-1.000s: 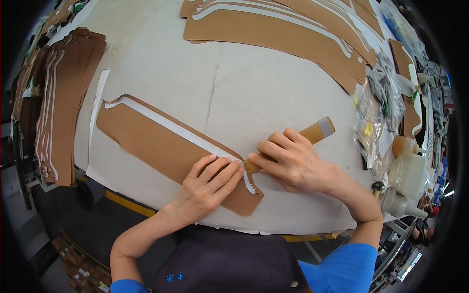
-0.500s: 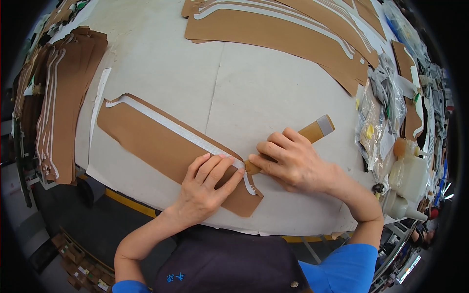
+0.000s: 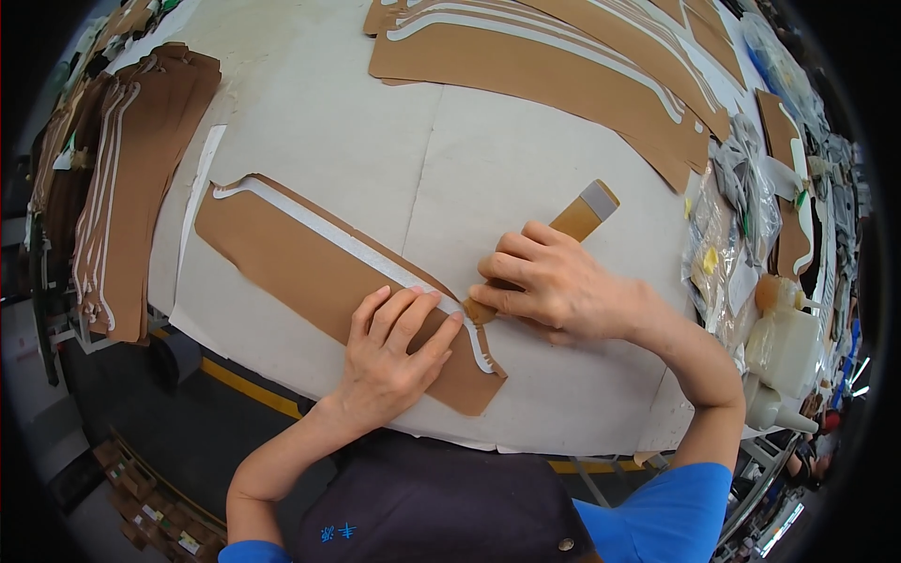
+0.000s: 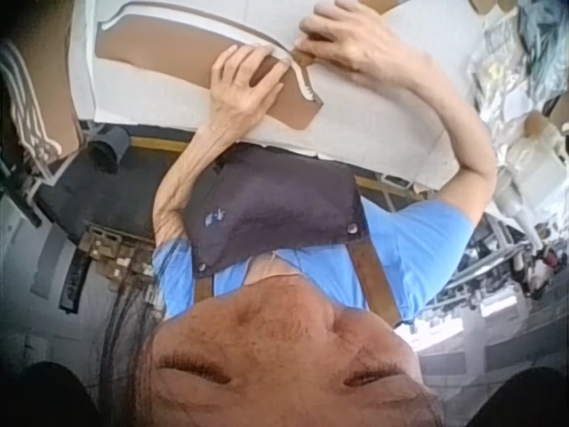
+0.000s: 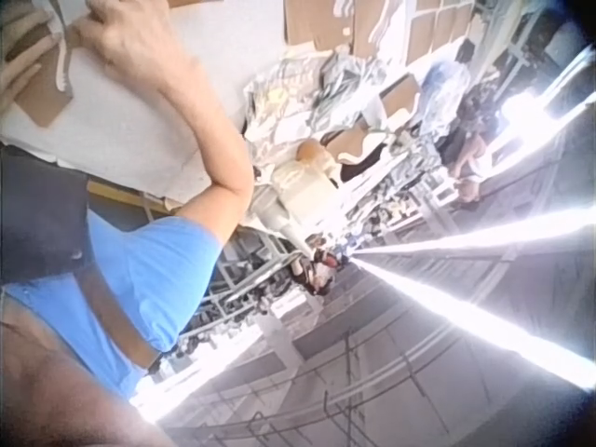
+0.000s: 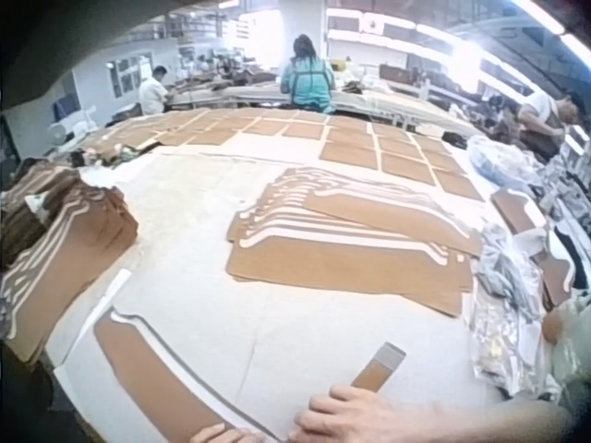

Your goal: Folding and pressing the edges of leather strips using an adhesive backing and a hand tool.

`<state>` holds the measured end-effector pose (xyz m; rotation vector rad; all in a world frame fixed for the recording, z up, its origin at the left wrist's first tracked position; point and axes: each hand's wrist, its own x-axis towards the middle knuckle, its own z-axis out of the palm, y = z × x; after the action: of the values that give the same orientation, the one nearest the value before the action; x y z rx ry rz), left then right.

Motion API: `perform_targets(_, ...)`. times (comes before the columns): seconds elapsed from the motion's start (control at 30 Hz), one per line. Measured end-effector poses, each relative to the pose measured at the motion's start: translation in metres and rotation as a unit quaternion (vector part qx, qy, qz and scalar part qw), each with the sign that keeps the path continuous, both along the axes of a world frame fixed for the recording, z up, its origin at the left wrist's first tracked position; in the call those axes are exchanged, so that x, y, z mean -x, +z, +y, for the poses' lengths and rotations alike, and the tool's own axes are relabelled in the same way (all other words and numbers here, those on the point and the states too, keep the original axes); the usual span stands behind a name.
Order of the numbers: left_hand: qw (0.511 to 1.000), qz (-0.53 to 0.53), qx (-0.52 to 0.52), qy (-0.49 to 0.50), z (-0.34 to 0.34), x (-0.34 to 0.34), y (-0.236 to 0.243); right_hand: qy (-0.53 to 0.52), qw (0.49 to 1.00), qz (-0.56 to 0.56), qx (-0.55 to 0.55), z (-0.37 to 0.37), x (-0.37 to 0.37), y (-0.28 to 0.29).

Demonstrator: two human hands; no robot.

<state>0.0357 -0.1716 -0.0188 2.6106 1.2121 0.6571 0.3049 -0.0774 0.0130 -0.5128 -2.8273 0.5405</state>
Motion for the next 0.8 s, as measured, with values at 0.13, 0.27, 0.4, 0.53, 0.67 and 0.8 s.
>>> perform_targets(0.13,1.000,-0.009,0.015,-0.002,-0.001,0.001,0.000,0.016,1.000,0.017,0.012,0.009,0.005,-0.005)
perform_targets(0.27,0.999,-0.020,0.042,-0.004,-0.001,0.006,0.001,0.034,0.999,0.018,0.022,0.013,0.008,-0.007)
perform_targets(0.4,0.998,-0.032,0.057,-0.009,-0.011,0.008,0.003,0.051,0.999,0.003,0.012,0.000,0.010,-0.004)
perform_targets(0.53,0.998,-0.033,0.046,-0.001,-0.014,0.008,0.002,0.040,0.999,0.024,0.023,0.000,0.013,-0.008)
perform_targets(0.67,0.998,-0.046,0.033,-0.003,-0.013,0.012,-0.002,0.041,0.999,0.018,0.021,0.006,0.020,-0.005)
perform_targets(0.8,0.998,-0.022,0.006,0.055,-0.009,0.016,0.008,0.045,0.998,0.032,0.015,0.009,0.026,-0.007)
